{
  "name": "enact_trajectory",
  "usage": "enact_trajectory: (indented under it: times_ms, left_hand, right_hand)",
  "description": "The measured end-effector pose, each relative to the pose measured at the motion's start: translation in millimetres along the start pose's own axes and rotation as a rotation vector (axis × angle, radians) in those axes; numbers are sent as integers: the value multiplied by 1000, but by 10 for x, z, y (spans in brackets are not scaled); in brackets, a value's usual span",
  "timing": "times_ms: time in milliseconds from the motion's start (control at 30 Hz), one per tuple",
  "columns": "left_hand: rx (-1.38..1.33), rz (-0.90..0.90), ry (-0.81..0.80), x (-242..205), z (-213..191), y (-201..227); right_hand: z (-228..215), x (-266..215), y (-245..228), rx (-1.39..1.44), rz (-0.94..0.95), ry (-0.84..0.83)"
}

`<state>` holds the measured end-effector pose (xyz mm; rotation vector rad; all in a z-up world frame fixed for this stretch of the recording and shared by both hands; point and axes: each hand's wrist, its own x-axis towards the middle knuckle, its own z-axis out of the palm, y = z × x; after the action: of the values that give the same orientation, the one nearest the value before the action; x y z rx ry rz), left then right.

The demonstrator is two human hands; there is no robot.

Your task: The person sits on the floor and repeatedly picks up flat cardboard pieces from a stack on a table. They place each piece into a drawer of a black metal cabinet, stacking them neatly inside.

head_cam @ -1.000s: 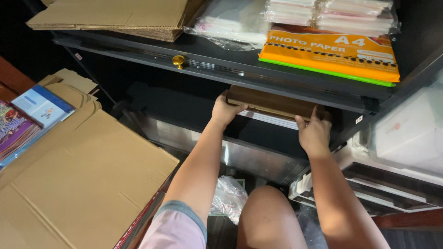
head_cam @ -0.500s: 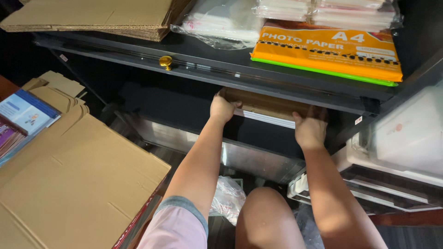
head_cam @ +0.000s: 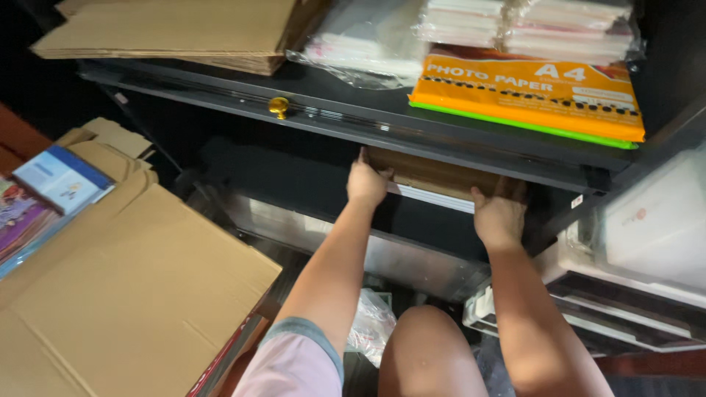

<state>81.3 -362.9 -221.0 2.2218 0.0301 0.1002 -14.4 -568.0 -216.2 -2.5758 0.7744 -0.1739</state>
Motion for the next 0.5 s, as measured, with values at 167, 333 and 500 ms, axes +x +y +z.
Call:
enact_trajectory:
  times_ms: [167, 333, 500]
  left_hand:
    - [41, -6, -57, -125, -124, 58]
    - [324, 123, -197, -94, -347, 40]
    - [398, 157, -427, -139, -884, -32]
  right_hand:
    - [17, -37, 40, -158, 3, -27]
    - [30, -232, 64, -131, -92, 175]
    - [437, -379, 68, 16, -335, 433]
